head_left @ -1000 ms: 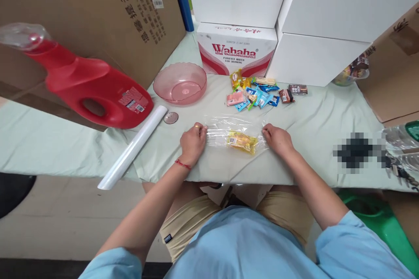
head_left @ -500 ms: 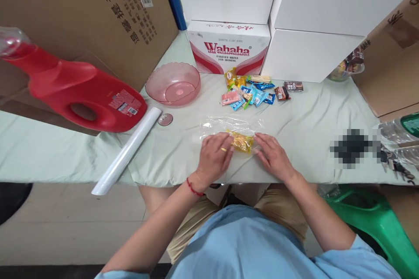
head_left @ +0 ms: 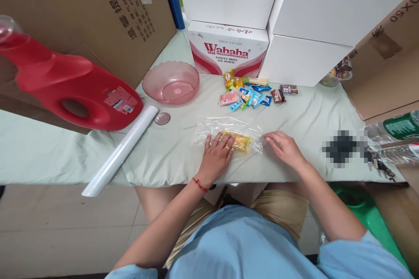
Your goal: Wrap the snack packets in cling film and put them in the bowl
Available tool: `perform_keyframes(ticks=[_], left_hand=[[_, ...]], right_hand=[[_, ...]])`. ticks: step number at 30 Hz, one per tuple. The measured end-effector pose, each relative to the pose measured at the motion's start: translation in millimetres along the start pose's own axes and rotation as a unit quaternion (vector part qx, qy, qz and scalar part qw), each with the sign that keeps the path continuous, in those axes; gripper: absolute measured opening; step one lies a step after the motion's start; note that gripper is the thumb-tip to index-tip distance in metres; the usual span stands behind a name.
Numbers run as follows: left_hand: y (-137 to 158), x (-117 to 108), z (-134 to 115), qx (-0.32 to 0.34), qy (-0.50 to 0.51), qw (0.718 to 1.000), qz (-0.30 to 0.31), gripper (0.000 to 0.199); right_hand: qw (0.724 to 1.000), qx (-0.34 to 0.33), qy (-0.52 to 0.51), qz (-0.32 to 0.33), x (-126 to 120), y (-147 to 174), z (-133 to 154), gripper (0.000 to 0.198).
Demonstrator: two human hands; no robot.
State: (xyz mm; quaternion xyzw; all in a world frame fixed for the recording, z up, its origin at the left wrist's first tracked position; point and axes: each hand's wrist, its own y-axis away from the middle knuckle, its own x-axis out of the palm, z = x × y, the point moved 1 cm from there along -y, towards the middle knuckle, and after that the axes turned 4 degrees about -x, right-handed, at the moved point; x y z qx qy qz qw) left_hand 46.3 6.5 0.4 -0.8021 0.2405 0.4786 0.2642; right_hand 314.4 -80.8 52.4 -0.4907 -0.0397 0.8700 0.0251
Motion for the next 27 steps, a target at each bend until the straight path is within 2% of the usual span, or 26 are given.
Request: perform_keyframes(ticks=[2,6,8,11,14,17,22,24,27], left_hand=[[0.1,0.9,-0.3,0.007,-0.007,1.000,-0.009,0.048],[1.9,2.3,0.8,0.018,-0.036,0.999,-0.017,0.048],[2.6,2.4,1.3,0.020,-0.047,0.999,-0.019,0.048],[2.6,1.9,1.2,0.025,-0.053,0.998,-0.020,0.047],[2.1,0.9,0.4,0.025,-0.050,0.998,-0.025,0.047],[2.1,0.4,0.1,0.018,-0.042,0.999,-0.023,0.046],[2.6,0.7,0.2,0.017,-0.041,0.999,-0.015,0.048],[2.8,1.0,0.0,0.012,-0.037,0.999,-0.013,0.048],[3.3,2.0,-0.7,0.005,-0.031,0.999,-0.011,0.048]], right_hand=[[0.999,-0.021,0.025,0.015,5.2,-43.7,7.4,0.040],[0.991,-0.075,0.087,0.063,37.0,-119.0,24.0,0.043],[0.986,-0.070,0.122,0.084,50.8,-142.0,31.1,0.051],[0.983,-0.016,0.136,0.120,56.7,-159.6,36.5,0.059],[0.980,0.016,0.112,0.165,47.8,-163.6,37.1,0.039],[0.981,-0.001,0.081,0.179,34.0,-156.7,38.4,0.021],[0.981,-0.135,0.050,0.132,20.4,-119.4,53.7,0.018],[0.976,-0.143,0.097,0.136,22.0,-99.0,62.1,0.021],[0.963,-0.107,0.179,0.168,32.2,-71.0,72.8,0.028]])
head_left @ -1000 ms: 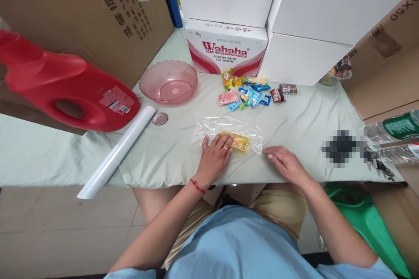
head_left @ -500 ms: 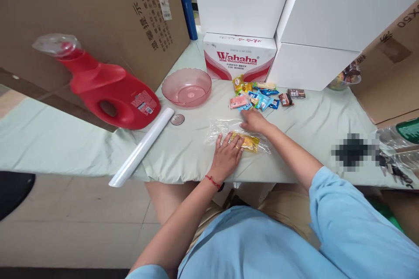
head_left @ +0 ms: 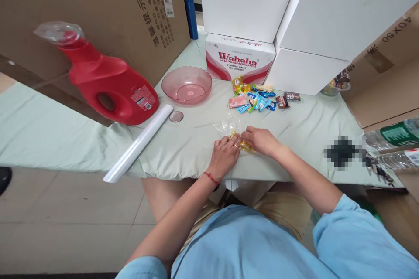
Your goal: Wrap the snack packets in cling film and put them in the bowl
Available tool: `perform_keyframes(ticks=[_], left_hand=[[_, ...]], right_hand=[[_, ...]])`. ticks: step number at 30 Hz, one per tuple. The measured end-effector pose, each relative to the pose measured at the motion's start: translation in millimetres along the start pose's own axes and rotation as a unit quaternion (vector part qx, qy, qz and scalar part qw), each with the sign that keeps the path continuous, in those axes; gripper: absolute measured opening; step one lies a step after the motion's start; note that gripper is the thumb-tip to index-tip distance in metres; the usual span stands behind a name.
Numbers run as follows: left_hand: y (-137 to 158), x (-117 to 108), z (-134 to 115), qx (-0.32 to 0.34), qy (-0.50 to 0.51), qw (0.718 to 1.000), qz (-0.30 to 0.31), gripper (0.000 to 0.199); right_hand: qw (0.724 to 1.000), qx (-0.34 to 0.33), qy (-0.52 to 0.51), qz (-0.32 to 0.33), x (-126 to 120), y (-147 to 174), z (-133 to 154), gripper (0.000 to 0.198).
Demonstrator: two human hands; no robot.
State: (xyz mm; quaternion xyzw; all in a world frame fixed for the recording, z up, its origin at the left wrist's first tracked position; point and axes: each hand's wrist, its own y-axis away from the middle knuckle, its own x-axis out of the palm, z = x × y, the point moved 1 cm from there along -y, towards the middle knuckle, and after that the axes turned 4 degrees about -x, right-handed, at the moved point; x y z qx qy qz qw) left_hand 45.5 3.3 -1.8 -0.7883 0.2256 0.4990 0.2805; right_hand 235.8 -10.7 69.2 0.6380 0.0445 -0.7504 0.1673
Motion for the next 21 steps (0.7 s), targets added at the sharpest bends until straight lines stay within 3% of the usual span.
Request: perform_keyframes(ticks=[6,11,15,18,21], left_hand=[[0.5,-0.7,3.7,-0.001,0.009,1.000,0.000,0.039],[0.1,-3.7,15.6,0.015,0.087,0.996,0.007,0.045],[2.4,-4.2,23.7,0.024,0.155,0.988,0.000,0.047],[7.0,-5.5,30.5,-0.020,0.202,0.978,-0.035,0.042],[10.3,-10.2,40.7,-0.113,0.217,0.963,-0.114,0.039]], right_hand=[[0.999,0.028,0.008,-0.040,36.1,21.3,25.1,0.045],[0.993,0.006,-0.030,-0.118,59.7,30.7,33.7,0.062],[0.989,0.004,-0.052,-0.137,67.6,30.2,38.1,0.066],[0.990,0.023,-0.042,-0.135,70.4,26.9,37.9,0.063],[0.990,0.044,-0.030,-0.134,73.2,24.7,34.5,0.058]])
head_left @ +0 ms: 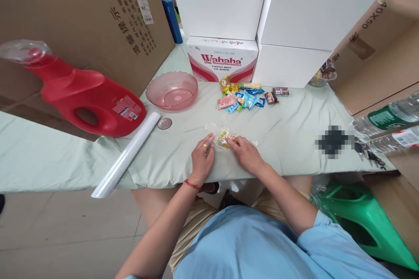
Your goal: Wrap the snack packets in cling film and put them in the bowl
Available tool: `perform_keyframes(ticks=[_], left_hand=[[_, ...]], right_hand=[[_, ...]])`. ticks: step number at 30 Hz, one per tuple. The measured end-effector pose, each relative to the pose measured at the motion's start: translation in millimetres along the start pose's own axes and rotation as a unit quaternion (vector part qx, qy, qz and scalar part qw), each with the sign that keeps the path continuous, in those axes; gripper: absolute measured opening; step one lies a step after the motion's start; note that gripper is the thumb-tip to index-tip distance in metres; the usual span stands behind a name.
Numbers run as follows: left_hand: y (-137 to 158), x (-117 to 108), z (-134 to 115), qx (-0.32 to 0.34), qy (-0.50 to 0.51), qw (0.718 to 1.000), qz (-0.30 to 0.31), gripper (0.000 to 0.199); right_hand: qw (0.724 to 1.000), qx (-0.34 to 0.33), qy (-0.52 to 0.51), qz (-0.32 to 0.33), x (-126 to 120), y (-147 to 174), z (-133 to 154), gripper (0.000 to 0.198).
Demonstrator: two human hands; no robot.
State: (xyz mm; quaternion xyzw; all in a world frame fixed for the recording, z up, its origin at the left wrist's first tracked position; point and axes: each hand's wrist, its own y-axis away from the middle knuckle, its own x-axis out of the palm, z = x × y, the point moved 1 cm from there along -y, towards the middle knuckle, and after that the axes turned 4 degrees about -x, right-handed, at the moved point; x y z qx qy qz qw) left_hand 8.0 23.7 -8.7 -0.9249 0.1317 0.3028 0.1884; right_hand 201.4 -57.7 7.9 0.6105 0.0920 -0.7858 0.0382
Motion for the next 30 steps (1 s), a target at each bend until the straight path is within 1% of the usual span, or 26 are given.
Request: perform_keyframes(ticks=[2,3,5,7,8,10,12,14,17,19,20,21,22,23,24,25,26,27,28,30], left_hand=[[-5.4,-5.8,4.2,-0.052,-0.013,0.997,-0.053,0.035],[-10.4,-7.7,5.9,-0.078,-0.017,0.994,-0.068,0.034],[-25.4,-9.2,8.5,-0.132,-0.002,0.988,-0.081,0.037],[-46.5,-7.5,10.5,-0.185,0.043,0.979,-0.071,0.047],[-58.6,-5.7,11.2,-0.208,0.070,0.974,-0.054,0.054],[-84.2,-1.6,11.5,-0.236,0.108,0.966,0.002,0.070],[-108.9,2.3,9.8,-0.230,0.136,0.961,0.069,0.083],[-129.8,5.5,6.3,-0.218,0.178,0.950,0.134,0.091],[-150.5,9.7,-0.7,-0.210,0.253,0.914,0.238,0.099],[-157.0,11.4,-4.4,-0.189,0.282,0.891,0.303,0.097],[-158.3,11.3,-5.2,-0.175,0.287,0.885,0.323,0.088],[-158.7,10.4,-4.8,-0.158,0.288,0.884,0.331,0.074],[-158.3,8.5,-3.2,-0.141,0.287,0.890,0.325,0.056],[-157.2,5.5,-0.1,-0.125,0.289,0.899,0.304,0.038],[-155.5,1.2,4.6,-0.112,0.295,0.911,0.266,0.021],[-153.1,-4.2,10.6,-0.105,0.306,0.921,0.217,0.009],[-150.1,-10.5,17.9,-0.104,0.320,0.927,0.165,0.003],[-146.3,-17.3,26.0,-0.111,0.335,0.928,0.119,0.006],[-141.9,-24.3,34.4,-0.122,0.349,0.925,0.086,0.010],[-132.3,-37.9,50.0,-0.152,0.368,0.915,0.061,0.014]], right_hand=[[1.000,0.001,0.007,-0.002,2.2,-0.4,-2.2,0.056],[1.000,-0.002,0.010,-0.003,3.2,-0.4,-2.9,0.055],[1.000,-0.008,0.013,-0.004,4.9,-0.4,-3.6,0.057],[1.000,-0.009,0.014,-0.004,5.8,-0.3,-3.6,0.059],[1.000,-0.008,0.015,-0.003,5.7,-0.3,-3.5,0.059],[1.000,-0.009,0.014,0.000,4.8,-0.3,-3.2,0.059],[1.000,-0.010,0.013,0.004,3.0,-0.6,-2.7,0.058],[1.000,-0.008,0.013,0.008,1.0,-1.2,-2.2,0.058],[1.000,-0.007,0.007,0.008,-0.6,-1.9,-1.7,0.056],[1.000,-0.007,-0.002,0.002,0.3,-1.9,-2.0,0.055],[1.000,-0.007,-0.005,-0.002,1.2,-1.8,-2.3,0.054],[1.000,-0.008,-0.009,-0.006,2.5,-1.6,-2.8,0.054],[1.000,-0.008,-0.014,-0.010,3.8,-1.3,-3.4,0.054],[1.000,-0.009,-0.020,-0.013,5.2,-0.9,-4.1,0.054],[0.999,-0.010,-0.028,-0.017,6.6,-0.6,-4.7,0.054],[0.999,-0.010,-0.035,-0.021,7.7,-0.2,-5.4,0.055],[0.999,-0.009,-0.043,-0.026,8.7,0.2,-5.9,0.055],[0.998,-0.008,-0.049,-0.030,9.5,0.6,-6.4,0.055],[0.998,-0.007,-0.055,-0.034,10.1,1.0,-6.7,0.056],[0.997,-0.005,-0.063,-0.040,10.9,1.9,-7.0,0.055]])
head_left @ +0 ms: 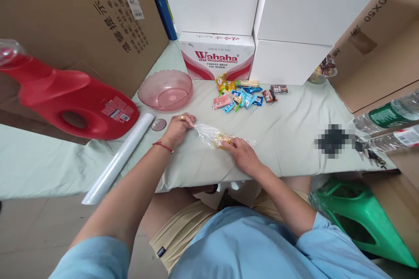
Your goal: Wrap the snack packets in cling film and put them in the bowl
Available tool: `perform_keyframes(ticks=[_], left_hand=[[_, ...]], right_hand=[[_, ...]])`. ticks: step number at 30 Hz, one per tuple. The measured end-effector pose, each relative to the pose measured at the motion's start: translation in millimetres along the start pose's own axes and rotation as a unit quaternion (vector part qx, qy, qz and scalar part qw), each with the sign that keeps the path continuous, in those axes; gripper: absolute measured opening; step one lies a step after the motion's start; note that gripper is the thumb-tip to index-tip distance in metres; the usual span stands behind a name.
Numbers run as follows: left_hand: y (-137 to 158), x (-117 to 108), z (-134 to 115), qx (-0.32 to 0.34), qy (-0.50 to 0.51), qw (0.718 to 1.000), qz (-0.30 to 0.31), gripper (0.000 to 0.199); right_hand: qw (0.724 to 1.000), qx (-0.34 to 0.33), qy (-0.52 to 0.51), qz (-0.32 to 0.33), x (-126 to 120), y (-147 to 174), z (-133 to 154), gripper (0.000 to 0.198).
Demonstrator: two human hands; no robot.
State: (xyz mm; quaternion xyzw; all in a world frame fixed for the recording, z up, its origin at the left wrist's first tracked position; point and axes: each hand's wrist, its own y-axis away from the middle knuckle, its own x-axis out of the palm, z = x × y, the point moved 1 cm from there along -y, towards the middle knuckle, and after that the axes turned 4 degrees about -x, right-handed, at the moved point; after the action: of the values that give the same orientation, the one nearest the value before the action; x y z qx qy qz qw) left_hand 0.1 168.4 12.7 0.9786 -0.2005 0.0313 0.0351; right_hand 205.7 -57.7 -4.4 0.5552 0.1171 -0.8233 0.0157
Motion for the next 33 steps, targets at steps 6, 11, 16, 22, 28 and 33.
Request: perform_keyframes(ticks=[6,11,16,22,28,33], left_hand=[[16.2,-21.8,-4.5,-0.061,0.019,0.997,-0.051,0.014],[8.7,9.7,-26.9,-0.108,-0.053,0.990,-0.078,0.058],[9.2,27.7,-40.6,-0.158,-0.267,0.940,0.142,0.065],[24.8,-11.7,-37.2,-0.201,-0.262,0.926,0.185,0.035],[65.1,-11.5,-42.4,-0.029,-0.413,0.903,-0.115,0.018],[115.7,70.1,-36.4,0.285,-0.463,0.839,0.037,0.028]], right_hand=[[1.000,-0.001,-0.022,-0.004,-0.2,2.3,1.3,0.055],[1.000,-0.003,-0.018,0.002,-0.6,2.0,1.4,0.055],[1.000,-0.003,-0.024,0.006,-2.7,1.1,1.1,0.051],[0.999,-0.015,-0.030,0.005,-2.1,0.9,0.4,0.054],[0.997,-0.027,-0.071,-0.022,4.1,8.0,1.9,0.053],[0.996,-0.040,-0.076,-0.027,-2.8,13.4,5.9,0.051]])
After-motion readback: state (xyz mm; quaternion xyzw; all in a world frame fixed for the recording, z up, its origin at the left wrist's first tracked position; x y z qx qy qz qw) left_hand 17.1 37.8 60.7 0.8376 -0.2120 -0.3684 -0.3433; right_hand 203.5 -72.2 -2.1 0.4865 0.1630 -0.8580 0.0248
